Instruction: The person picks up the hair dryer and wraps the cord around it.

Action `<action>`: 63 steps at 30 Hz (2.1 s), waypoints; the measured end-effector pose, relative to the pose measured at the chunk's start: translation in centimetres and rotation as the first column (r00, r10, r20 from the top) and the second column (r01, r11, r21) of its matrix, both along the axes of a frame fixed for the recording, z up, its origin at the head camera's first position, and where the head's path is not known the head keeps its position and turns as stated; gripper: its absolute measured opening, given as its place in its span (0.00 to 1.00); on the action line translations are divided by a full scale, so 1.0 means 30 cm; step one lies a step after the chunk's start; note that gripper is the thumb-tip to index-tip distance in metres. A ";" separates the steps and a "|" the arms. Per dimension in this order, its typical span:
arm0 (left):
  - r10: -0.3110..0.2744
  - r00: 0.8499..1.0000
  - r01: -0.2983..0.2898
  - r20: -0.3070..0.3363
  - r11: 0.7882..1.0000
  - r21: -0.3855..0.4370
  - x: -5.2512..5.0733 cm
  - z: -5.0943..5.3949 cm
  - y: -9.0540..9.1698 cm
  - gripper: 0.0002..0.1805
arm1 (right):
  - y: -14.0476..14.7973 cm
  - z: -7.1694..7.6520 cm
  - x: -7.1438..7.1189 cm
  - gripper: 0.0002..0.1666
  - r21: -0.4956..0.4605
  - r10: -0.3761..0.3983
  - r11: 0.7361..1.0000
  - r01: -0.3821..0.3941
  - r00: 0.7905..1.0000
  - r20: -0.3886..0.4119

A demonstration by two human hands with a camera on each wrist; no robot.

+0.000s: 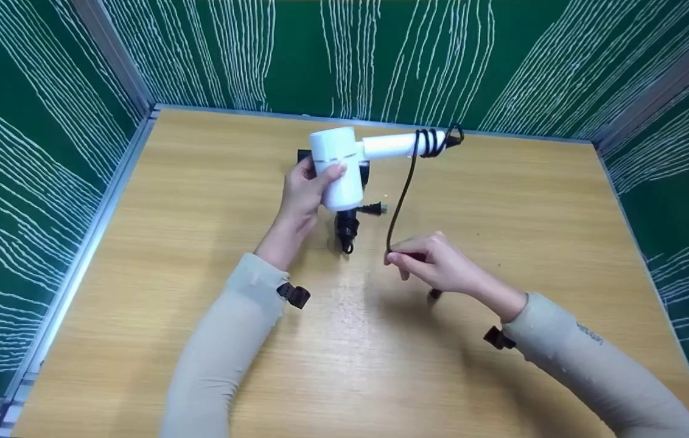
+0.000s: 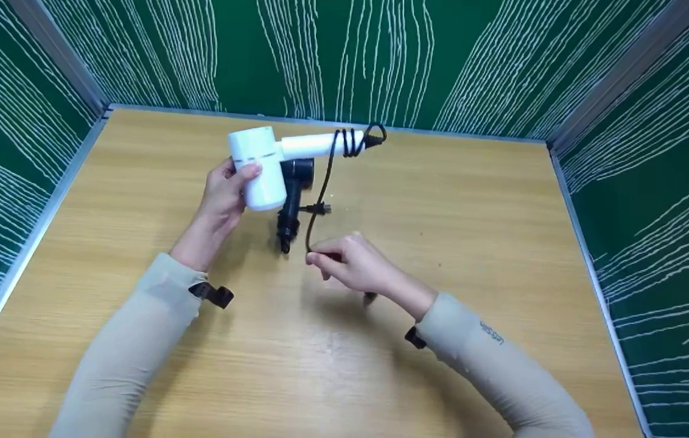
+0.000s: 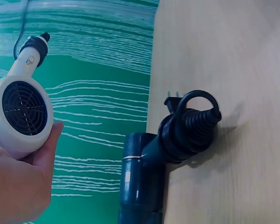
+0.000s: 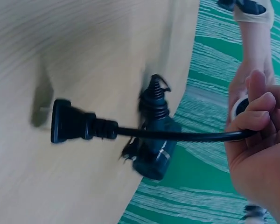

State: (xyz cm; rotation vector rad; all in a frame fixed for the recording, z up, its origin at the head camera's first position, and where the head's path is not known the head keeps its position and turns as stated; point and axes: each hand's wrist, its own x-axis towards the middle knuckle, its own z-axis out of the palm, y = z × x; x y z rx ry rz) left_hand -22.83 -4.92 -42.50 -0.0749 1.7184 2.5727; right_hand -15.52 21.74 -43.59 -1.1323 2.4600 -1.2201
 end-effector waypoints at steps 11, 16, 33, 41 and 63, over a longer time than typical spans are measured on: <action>-0.052 0.998 0.055 -0.027 0.993 0.107 0.006 0.036 -0.023 0.35 | 0.131 -0.056 -0.125 0.13 0.094 -0.209 0.977 0.194 0.960 0.188; -0.083 0.996 0.086 -0.034 0.991 0.102 0.018 0.035 -0.021 0.38 | 0.168 -0.081 -0.172 0.14 0.083 -0.237 0.971 0.225 0.952 0.192; -0.142 0.990 0.141 -0.005 0.986 0.090 0.050 0.027 -0.010 0.36 | 0.202 -0.080 -0.264 0.15 0.186 -0.287 0.949 0.254 0.941 0.177; -0.214 0.977 0.212 0.014 0.974 0.077 0.061 0.008 -0.018 0.40 | 0.218 -0.026 -0.345 0.17 0.250 -0.335 0.928 0.277 0.914 0.230; -0.320 0.941 0.327 0.107 0.943 -0.062 0.038 -0.043 -0.026 0.29 | 0.220 0.387 -0.435 0.18 0.419 -0.258 0.865 0.278 0.960 -0.105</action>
